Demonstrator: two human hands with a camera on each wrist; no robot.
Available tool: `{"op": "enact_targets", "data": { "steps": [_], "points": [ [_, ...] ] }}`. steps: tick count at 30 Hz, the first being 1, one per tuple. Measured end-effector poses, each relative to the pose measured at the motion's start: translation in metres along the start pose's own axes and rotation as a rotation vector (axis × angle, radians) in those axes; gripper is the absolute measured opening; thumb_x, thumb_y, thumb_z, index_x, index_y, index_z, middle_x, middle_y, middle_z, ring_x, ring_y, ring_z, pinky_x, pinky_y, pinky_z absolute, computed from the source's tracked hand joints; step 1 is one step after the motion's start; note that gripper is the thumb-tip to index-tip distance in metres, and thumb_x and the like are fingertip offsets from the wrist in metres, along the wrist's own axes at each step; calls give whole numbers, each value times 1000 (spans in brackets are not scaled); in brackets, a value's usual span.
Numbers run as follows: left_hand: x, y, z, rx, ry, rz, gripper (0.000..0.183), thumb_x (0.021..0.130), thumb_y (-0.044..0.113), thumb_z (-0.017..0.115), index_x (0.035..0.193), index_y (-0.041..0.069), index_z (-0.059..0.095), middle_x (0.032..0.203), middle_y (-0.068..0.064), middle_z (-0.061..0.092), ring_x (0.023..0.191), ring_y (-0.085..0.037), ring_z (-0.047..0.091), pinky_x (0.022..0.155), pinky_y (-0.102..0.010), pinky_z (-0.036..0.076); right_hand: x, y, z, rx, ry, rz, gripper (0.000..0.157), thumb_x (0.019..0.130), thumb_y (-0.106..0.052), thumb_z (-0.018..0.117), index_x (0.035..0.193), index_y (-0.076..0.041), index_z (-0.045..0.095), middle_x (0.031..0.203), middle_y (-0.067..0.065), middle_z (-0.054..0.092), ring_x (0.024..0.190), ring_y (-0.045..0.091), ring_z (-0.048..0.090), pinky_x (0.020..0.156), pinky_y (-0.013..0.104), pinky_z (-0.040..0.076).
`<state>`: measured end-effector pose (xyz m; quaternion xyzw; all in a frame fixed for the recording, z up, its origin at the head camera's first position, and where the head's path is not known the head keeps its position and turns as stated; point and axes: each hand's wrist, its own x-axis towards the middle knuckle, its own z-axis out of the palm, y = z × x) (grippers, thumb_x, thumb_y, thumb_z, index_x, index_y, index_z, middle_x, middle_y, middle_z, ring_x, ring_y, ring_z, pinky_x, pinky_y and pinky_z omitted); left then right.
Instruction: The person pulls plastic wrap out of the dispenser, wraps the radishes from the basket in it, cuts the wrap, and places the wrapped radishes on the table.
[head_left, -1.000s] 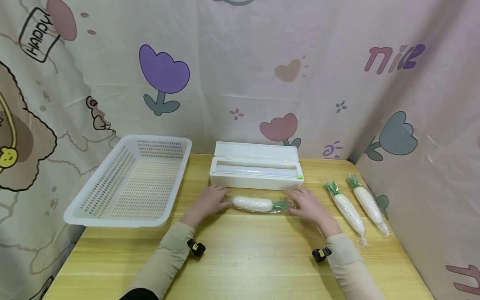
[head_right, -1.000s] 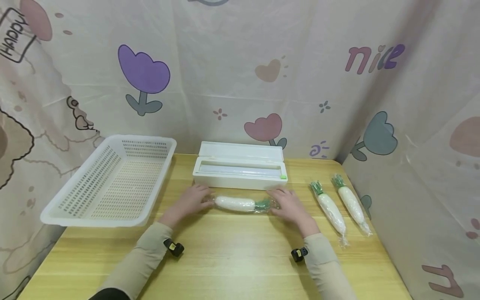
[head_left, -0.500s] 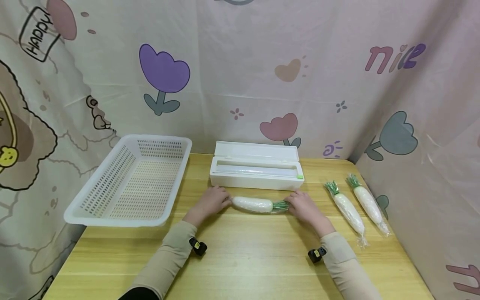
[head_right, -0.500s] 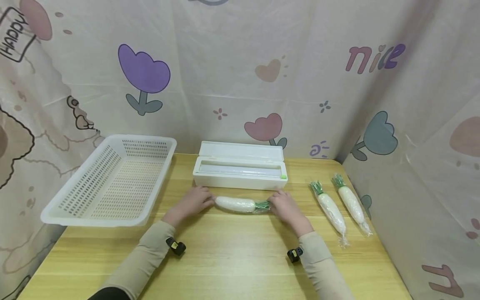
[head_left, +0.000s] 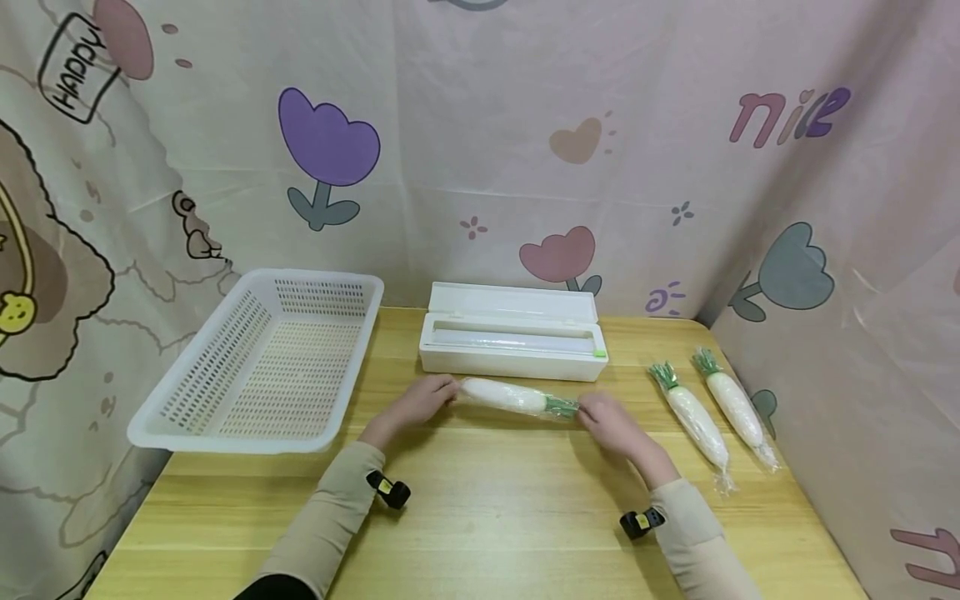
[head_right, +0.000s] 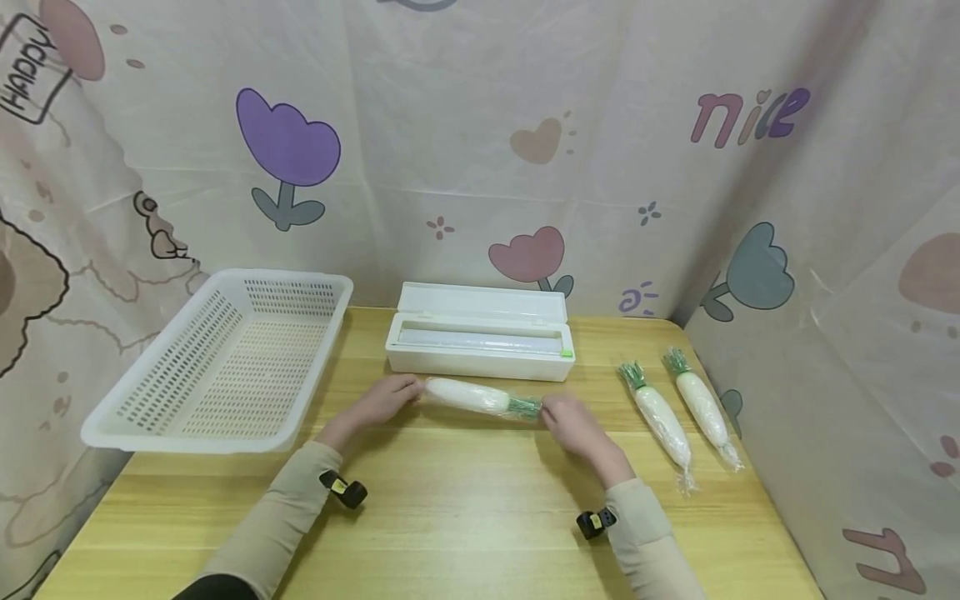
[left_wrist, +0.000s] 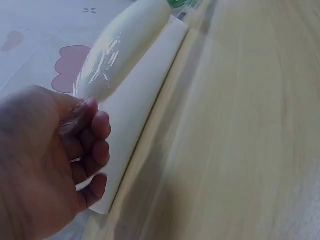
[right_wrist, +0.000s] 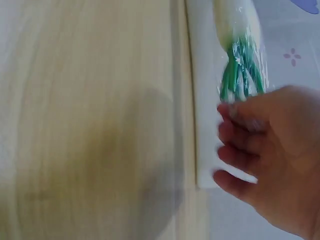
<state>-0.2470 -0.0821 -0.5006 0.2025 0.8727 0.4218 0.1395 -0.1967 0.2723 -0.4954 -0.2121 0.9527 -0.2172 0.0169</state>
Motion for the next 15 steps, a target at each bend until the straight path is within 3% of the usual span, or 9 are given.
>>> {"op": "enact_targets", "data": {
  "steps": [4, 7, 9, 12, 15],
  "points": [
    [0, 3, -2, 15, 34, -55, 36, 102, 25, 42, 75, 6, 55, 66, 1, 48, 60, -13, 42, 59, -27, 36, -6, -2, -1, 188, -94, -21, 25, 101, -13, 46, 78, -7, 53, 73, -3, 46, 71, 10, 43, 67, 28, 39],
    [0, 4, -3, 63, 60, -87, 38, 100, 27, 43, 70, 8, 54, 61, 2, 43, 56, -13, 39, 56, -27, 35, -9, -5, -3, 265, -93, -13, 27, 103, -15, 42, 83, -4, 54, 76, 1, 49, 72, 10, 43, 67, 27, 40],
    [-1, 5, -3, 89, 66, -89, 39, 100, 29, 45, 68, 9, 53, 59, 2, 43, 54, -13, 38, 54, -27, 34, -10, -7, -5, 288, -67, 36, 29, 105, -18, 39, 84, -3, 53, 77, 2, 49, 73, 11, 44, 68, 28, 41],
    [-1, 4, -2, 143, 62, -26, 41, 101, 33, 49, 69, 10, 58, 59, 2, 49, 53, -11, 38, 54, -26, 35, -10, -8, -10, 343, -17, 153, 32, 105, -19, 36, 82, -2, 52, 74, 3, 48, 71, 13, 44, 67, 27, 40],
    [-5, 2, 0, 226, 94, 123, 36, 99, 34, 54, 75, 11, 67, 65, 2, 60, 56, -7, 41, 61, -26, 37, -9, -5, -15, 503, -1, 263, 32, 103, -16, 36, 77, -2, 50, 70, 2, 48, 66, 12, 43, 62, 25, 38]
  ]
}}
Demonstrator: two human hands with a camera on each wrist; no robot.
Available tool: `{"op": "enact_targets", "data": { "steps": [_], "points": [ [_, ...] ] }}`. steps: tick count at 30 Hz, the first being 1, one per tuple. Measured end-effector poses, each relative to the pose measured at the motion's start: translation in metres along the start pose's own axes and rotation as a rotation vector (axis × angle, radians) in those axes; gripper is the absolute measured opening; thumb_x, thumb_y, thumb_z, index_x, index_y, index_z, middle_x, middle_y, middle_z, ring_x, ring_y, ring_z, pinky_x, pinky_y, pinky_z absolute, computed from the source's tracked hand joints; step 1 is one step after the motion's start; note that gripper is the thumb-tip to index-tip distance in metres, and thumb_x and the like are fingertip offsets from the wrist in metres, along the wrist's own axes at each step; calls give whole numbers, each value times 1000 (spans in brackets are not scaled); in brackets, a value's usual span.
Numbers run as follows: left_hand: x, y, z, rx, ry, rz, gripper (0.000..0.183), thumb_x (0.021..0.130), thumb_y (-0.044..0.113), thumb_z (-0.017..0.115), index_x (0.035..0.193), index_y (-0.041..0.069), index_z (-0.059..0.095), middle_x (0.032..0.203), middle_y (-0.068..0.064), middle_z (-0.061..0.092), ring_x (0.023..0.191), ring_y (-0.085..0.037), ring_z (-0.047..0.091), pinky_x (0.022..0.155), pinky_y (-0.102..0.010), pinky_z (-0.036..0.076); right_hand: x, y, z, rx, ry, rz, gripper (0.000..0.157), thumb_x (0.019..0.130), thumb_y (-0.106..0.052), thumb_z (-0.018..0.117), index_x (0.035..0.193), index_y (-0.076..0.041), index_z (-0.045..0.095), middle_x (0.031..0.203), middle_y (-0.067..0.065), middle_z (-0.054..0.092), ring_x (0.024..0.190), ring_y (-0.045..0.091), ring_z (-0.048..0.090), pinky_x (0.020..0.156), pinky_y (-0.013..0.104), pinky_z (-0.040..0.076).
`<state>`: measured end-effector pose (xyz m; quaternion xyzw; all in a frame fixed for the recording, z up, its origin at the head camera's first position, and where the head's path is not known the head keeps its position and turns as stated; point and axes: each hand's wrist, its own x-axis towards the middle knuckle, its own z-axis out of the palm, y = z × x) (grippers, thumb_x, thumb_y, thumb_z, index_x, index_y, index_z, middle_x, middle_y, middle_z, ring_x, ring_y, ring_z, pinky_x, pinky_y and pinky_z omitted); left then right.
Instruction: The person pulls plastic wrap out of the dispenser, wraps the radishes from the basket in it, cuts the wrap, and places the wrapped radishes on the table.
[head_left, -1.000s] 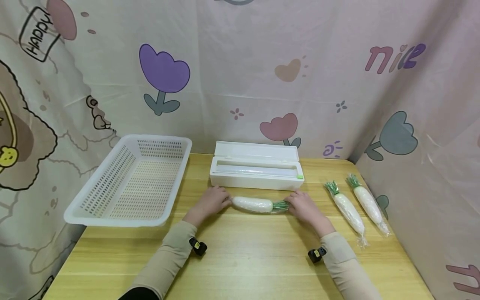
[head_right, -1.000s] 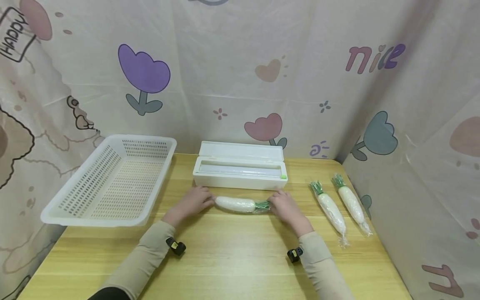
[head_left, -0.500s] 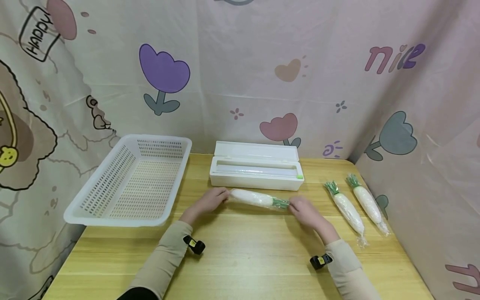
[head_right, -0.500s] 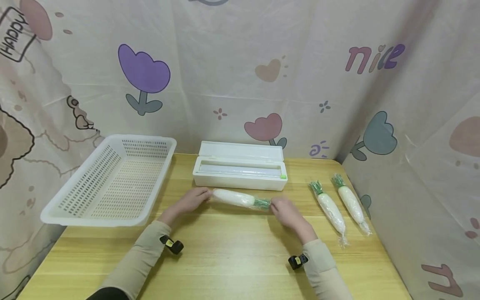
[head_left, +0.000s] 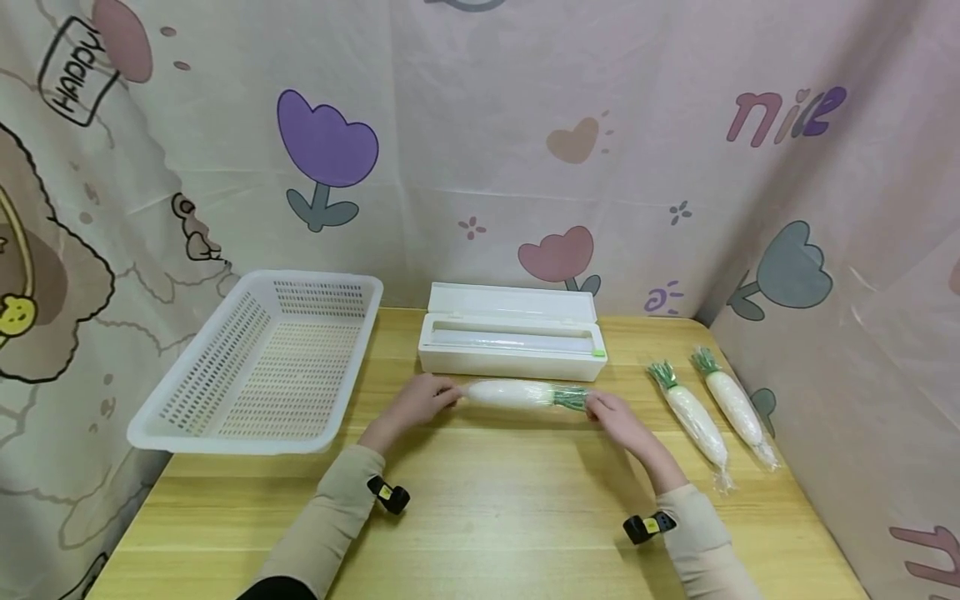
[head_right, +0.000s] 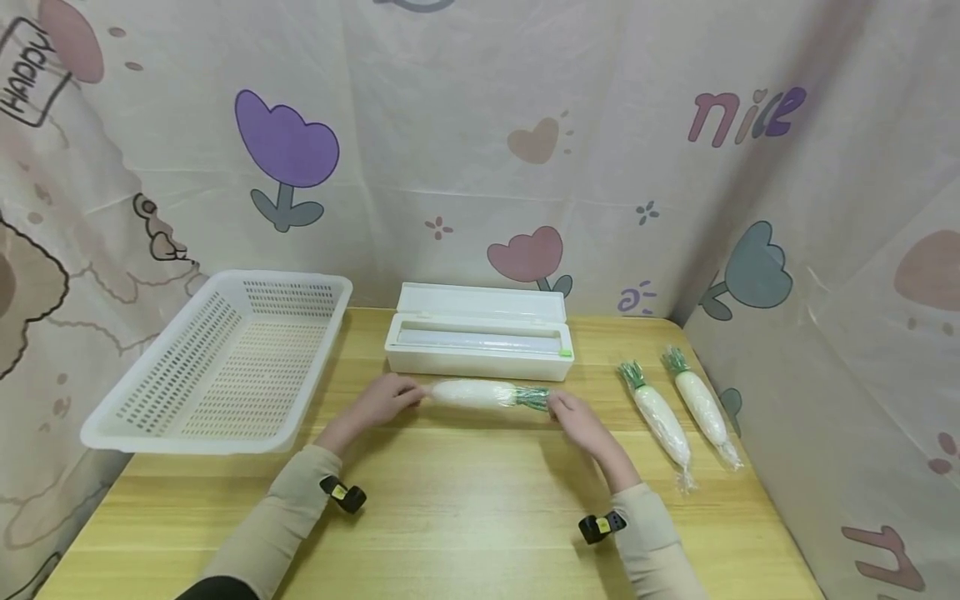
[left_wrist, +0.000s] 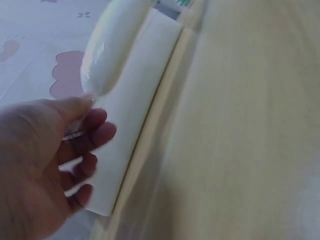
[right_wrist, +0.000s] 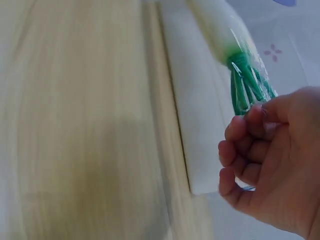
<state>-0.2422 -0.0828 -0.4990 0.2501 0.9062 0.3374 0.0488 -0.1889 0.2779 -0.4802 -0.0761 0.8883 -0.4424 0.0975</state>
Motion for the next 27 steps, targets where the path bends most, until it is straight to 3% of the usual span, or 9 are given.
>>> {"op": "enact_targets", "data": {
  "steps": [2, 5, 8, 10, 12, 15, 18, 23, 27],
  "points": [
    [-3, 0, 2, 78, 77, 147, 29, 96, 33, 59, 79, 13, 72, 71, 3, 68, 63, -7, 45, 69, -29, 39, 1, 2, -5, 174, -35, 83, 30, 100, -14, 37, 75, -5, 50, 68, -1, 49, 64, 9, 44, 60, 23, 39],
    [-7, -1, 5, 229, 266, 417, 16, 88, 30, 69, 81, 17, 75, 77, 6, 73, 75, -11, 54, 77, -34, 43, 2, 6, -11, 420, -120, 200, 29, 98, -14, 36, 72, -12, 48, 66, -5, 53, 61, 6, 47, 58, 22, 40],
    [-9, -1, 7, 362, 429, 643, 12, 82, 29, 75, 79, 18, 75, 76, 8, 73, 79, -16, 60, 76, -36, 47, 3, 10, -14, 555, -174, 276, 31, 98, -16, 35, 68, -18, 44, 63, -9, 53, 59, 5, 49, 57, 21, 41],
    [-9, 0, 7, 419, 483, 723, 13, 82, 31, 75, 77, 19, 75, 74, 10, 73, 80, -16, 62, 75, -35, 48, 3, 11, -15, 585, -196, 294, 32, 97, -16, 34, 66, -18, 41, 62, -9, 52, 58, 5, 49, 57, 21, 40],
    [-9, 2, 6, 443, 490, 744, 14, 83, 32, 74, 78, 19, 75, 75, 10, 73, 81, -15, 62, 76, -34, 48, 2, 13, -15, 579, -199, 298, 32, 97, -16, 34, 66, -18, 41, 62, -9, 51, 58, 6, 49, 57, 21, 40],
    [-10, 5, 5, 414, 450, 673, 13, 86, 28, 73, 80, 17, 73, 77, 7, 73, 83, -16, 62, 77, -37, 48, 0, 14, -15, 496, -193, 258, 30, 97, -15, 36, 68, -15, 44, 63, -7, 52, 59, 6, 47, 58, 21, 40],
    [-10, 8, 3, 343, 384, 502, 12, 89, 22, 69, 79, 16, 68, 76, 4, 69, 83, -18, 61, 82, -43, 48, -5, 12, -11, 327, -196, 157, 30, 98, -15, 38, 72, -8, 50, 67, -4, 53, 62, 8, 47, 57, 22, 40],
    [-6, 11, 0, 231, 278, 160, 24, 93, 22, 59, 68, 18, 59, 67, 7, 61, 82, -17, 57, 89, -49, 45, -17, 0, 8, -95, -186, -53, 30, 102, -16, 41, 80, -1, 56, 70, -1, 50, 62, 8, 44, 56, 23, 39],
    [0, 11, -2, 179, 196, -35, 31, 90, 24, 54, 60, 20, 48, 59, 8, 49, 72, -15, 49, 92, -48, 40, -30, -10, 30, -437, -80, -207, 20, 99, -15, 51, 82, -9, 60, 71, -5, 52, 64, 6, 47, 60, 25, 46]
  ]
}}
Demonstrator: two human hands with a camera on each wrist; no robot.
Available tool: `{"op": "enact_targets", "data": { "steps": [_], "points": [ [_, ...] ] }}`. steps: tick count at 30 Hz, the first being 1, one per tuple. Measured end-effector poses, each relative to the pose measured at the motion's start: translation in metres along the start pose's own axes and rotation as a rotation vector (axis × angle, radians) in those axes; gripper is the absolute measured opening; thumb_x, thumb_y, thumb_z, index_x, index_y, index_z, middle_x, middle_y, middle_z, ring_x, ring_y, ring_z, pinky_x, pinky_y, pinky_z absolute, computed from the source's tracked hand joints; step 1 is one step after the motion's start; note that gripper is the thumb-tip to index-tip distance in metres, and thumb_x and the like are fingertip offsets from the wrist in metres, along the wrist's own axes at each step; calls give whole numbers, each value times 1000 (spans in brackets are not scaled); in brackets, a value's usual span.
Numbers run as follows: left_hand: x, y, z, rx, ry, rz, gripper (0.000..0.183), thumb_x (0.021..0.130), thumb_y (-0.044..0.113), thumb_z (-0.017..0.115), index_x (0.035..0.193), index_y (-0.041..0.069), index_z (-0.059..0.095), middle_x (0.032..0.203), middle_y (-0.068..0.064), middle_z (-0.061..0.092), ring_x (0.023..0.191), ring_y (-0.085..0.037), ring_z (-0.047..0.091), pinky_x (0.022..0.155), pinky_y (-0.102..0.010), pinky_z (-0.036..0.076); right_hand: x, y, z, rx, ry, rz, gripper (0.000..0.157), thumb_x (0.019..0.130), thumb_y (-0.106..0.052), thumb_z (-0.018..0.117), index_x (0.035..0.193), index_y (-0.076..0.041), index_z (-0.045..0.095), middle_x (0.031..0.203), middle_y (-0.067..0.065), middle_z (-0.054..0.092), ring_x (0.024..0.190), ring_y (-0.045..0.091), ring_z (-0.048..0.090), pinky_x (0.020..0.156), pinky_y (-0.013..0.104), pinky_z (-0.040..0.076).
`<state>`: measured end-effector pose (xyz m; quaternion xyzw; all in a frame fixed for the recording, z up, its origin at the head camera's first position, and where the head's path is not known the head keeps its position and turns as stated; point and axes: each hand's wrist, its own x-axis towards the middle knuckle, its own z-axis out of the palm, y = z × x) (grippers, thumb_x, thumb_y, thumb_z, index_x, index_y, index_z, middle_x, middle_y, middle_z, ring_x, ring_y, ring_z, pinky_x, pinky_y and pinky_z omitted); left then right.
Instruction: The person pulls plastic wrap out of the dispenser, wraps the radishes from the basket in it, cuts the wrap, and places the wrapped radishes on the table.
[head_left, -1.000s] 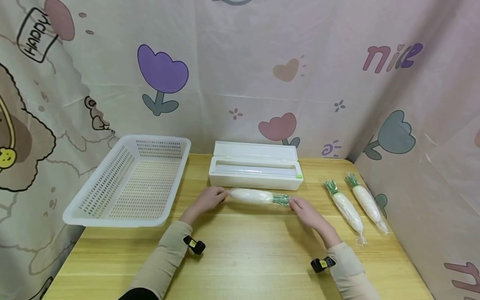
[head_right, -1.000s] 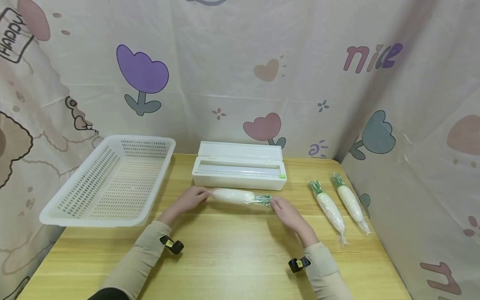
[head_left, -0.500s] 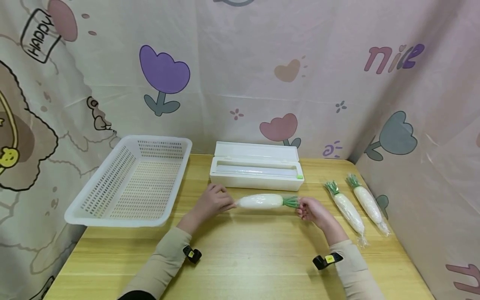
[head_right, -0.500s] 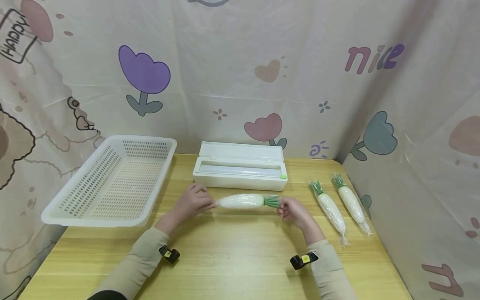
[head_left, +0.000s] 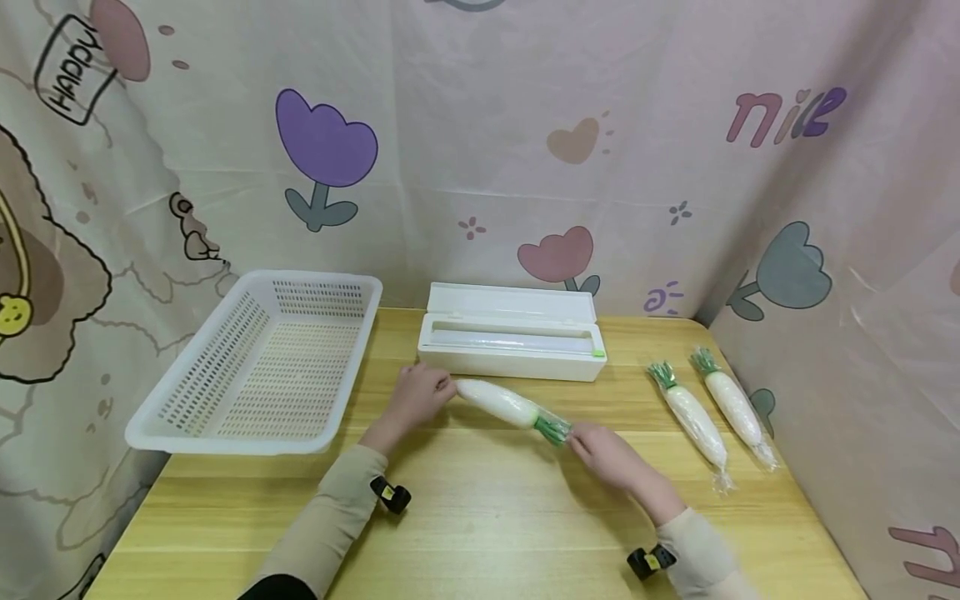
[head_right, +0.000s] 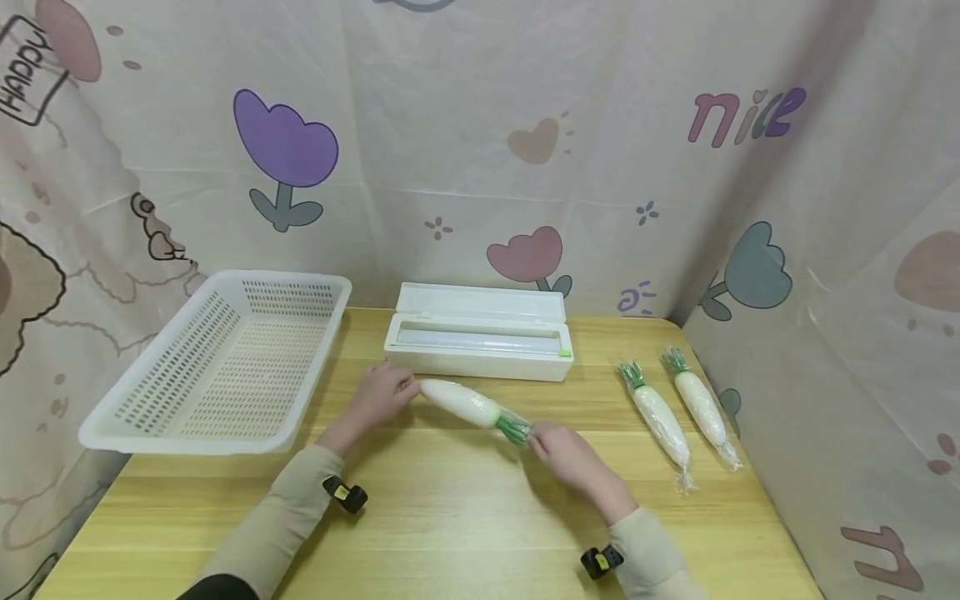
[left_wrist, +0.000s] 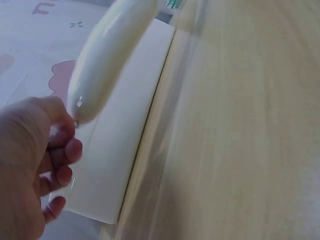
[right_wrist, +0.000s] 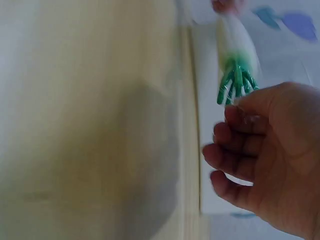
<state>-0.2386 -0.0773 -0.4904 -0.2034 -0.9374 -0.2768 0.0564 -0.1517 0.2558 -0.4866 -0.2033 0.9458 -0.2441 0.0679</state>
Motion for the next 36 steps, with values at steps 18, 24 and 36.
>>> {"op": "enact_targets", "data": {
  "steps": [18, 24, 36],
  "points": [
    [-1, 3, 2, -256, -168, -204, 24, 94, 34, 63, 84, 13, 69, 69, 2, 60, 58, -11, 49, 57, -26, 41, -32, -9, 10, -257, 401, 8, 12, 95, -14, 59, 83, -16, 60, 76, -3, 60, 75, 15, 59, 69, 36, 49],
    [4, 29, 11, -427, -202, -208, 12, 90, 25, 69, 92, 13, 74, 79, -3, 71, 66, -13, 58, 58, -25, 45, -53, 10, -1, -151, 408, 150, 20, 97, -15, 58, 77, -15, 58, 75, -3, 55, 69, 11, 49, 61, 31, 43],
    [27, 90, 51, -407, -263, -78, 13, 92, 21, 66, 96, 12, 73, 86, 1, 73, 78, -12, 65, 67, -23, 52, -100, 42, -28, -102, 388, 357, 16, 98, -13, 54, 85, -8, 63, 79, 2, 60, 71, 12, 50, 61, 31, 43]
  ]
}}
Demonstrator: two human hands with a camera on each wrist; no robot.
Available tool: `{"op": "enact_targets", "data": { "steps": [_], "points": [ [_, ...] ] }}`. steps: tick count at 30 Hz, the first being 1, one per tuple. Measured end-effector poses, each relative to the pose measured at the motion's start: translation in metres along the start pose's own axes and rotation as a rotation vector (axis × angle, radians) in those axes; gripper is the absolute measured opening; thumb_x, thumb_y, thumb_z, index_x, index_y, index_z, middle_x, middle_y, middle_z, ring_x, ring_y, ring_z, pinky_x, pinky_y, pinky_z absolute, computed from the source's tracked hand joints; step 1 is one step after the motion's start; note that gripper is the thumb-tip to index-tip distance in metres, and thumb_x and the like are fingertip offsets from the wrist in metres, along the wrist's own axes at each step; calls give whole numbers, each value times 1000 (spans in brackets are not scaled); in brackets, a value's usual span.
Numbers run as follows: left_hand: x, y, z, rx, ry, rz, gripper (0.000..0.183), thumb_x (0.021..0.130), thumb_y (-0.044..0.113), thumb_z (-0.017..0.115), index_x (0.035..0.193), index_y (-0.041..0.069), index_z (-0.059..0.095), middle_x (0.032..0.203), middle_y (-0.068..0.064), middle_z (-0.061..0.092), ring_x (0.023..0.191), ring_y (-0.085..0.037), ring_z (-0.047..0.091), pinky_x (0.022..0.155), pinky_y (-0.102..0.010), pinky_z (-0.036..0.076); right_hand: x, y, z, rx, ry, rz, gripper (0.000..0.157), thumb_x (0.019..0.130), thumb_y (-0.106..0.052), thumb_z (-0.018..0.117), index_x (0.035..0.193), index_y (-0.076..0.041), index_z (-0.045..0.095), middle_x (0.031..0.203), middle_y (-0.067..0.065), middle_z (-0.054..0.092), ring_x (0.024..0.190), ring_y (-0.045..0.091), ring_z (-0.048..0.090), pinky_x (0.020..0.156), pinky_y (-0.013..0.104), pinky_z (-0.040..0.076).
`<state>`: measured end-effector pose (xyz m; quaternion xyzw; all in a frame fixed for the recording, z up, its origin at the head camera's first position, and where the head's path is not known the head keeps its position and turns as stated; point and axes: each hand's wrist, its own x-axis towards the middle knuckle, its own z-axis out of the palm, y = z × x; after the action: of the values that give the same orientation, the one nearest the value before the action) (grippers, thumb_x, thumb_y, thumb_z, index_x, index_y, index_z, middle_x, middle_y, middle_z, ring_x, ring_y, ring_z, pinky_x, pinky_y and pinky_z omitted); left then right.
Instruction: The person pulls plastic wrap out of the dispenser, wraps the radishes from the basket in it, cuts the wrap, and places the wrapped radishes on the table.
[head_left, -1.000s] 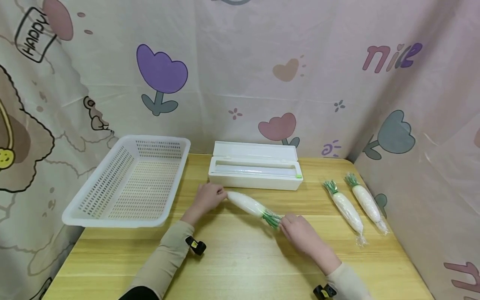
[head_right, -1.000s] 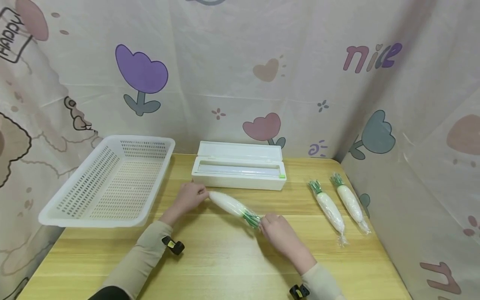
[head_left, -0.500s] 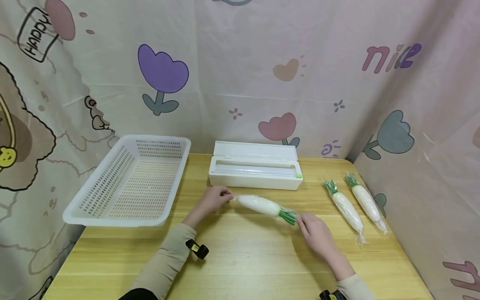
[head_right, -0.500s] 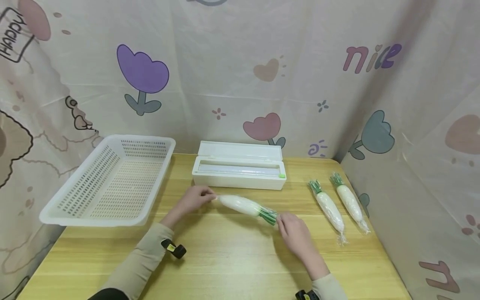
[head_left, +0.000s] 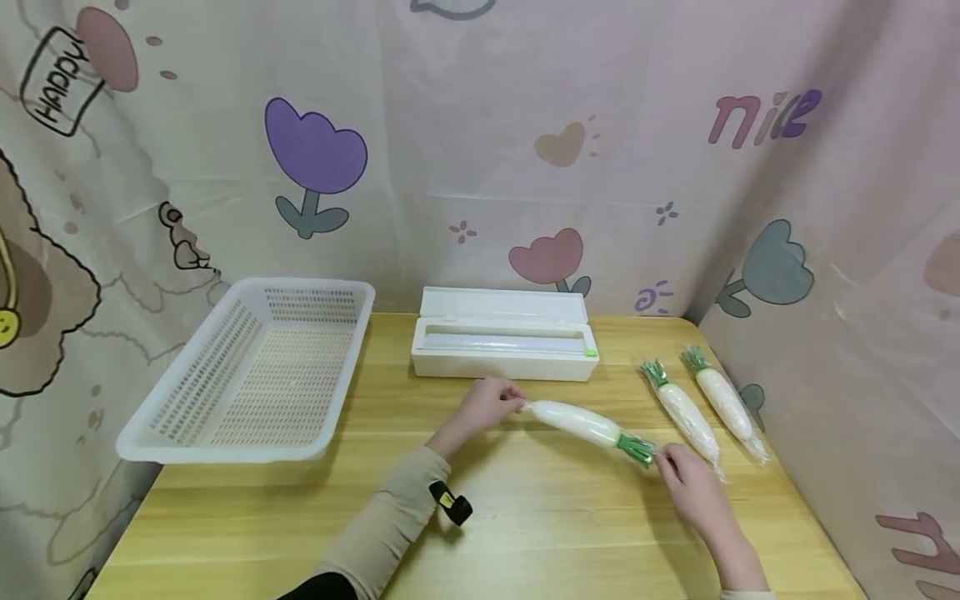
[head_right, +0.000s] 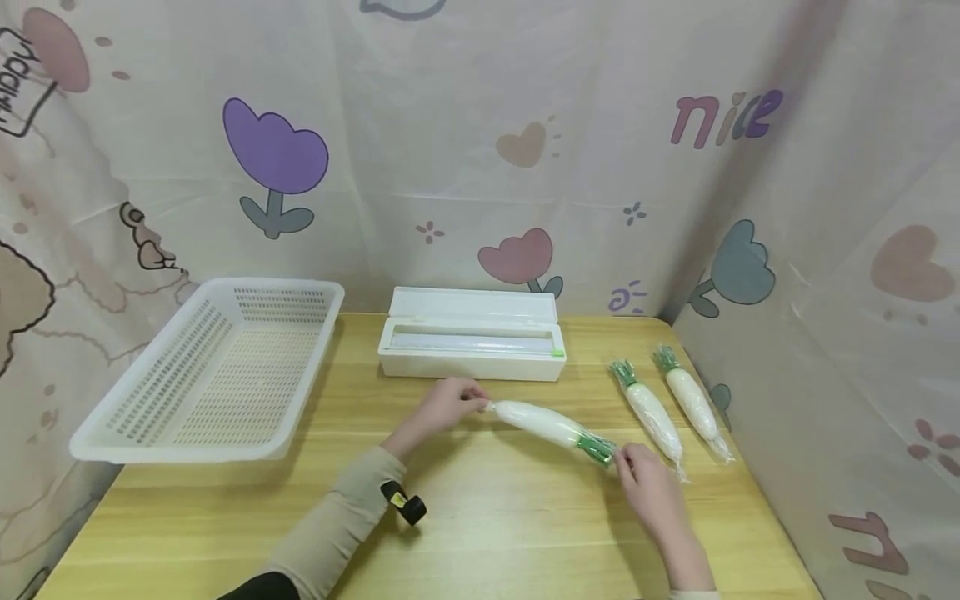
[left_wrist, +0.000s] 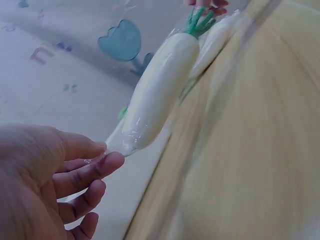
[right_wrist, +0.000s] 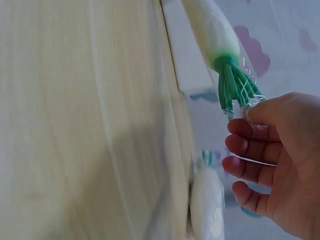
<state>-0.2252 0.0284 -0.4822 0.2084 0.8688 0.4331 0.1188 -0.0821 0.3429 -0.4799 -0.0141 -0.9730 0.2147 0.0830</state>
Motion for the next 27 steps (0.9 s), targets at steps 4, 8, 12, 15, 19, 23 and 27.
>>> {"op": "enact_targets", "data": {
  "steps": [4, 8, 12, 15, 19, 23, 27],
  "points": [
    [3, 8, 23, 70, -47, 8, 12, 90, 22, 68, 96, 12, 72, 87, 3, 71, 76, -6, 62, 68, -19, 51, 2, 14, -11, -12, 17, 10, 17, 97, -10, 53, 83, -6, 62, 77, 4, 59, 69, 15, 50, 61, 33, 43],
    [-1, 17, 46, 156, -109, 36, 9, 89, 21, 69, 93, 14, 72, 84, 5, 70, 70, -2, 59, 67, -16, 50, 14, 26, -24, -22, 23, 16, 19, 98, -10, 52, 81, -4, 60, 72, 5, 56, 66, 16, 48, 59, 33, 40],
    [-4, 27, 66, 268, -156, 106, 7, 88, 23, 70, 90, 17, 73, 82, 9, 72, 64, 1, 56, 66, -14, 46, 33, 36, -35, -38, -24, 53, 23, 101, -16, 49, 87, -2, 61, 74, 7, 57, 64, 16, 48, 56, 31, 38],
    [-7, 32, 77, 304, -174, 148, 5, 87, 23, 71, 88, 19, 73, 82, 10, 73, 62, 2, 55, 65, -13, 45, 51, 40, -38, -42, -42, 53, 25, 101, -19, 47, 90, -1, 62, 79, 11, 62, 67, 20, 53, 58, 35, 42],
    [-9, 37, 86, 333, -191, 208, 6, 88, 25, 71, 88, 20, 72, 84, 11, 74, 67, 3, 57, 68, -13, 43, 77, 42, -35, -39, -47, 46, 28, 102, -20, 46, 93, 1, 63, 85, 16, 65, 72, 25, 59, 63, 43, 46],
    [-11, 41, 92, 391, -210, 317, 7, 88, 28, 70, 89, 22, 73, 86, 13, 74, 72, 4, 59, 71, -11, 42, 102, 40, -29, -37, -88, 60, 31, 103, -22, 43, 92, 1, 62, 83, 17, 65, 72, 27, 59, 62, 43, 46],
    [-11, 45, 97, 437, -211, 410, 7, 89, 29, 68, 91, 25, 73, 87, 15, 74, 73, 6, 61, 70, -9, 43, 128, 33, -25, -33, -148, 65, 29, 102, -20, 43, 91, 0, 60, 82, 17, 63, 70, 26, 57, 62, 42, 44]
  ]
}}
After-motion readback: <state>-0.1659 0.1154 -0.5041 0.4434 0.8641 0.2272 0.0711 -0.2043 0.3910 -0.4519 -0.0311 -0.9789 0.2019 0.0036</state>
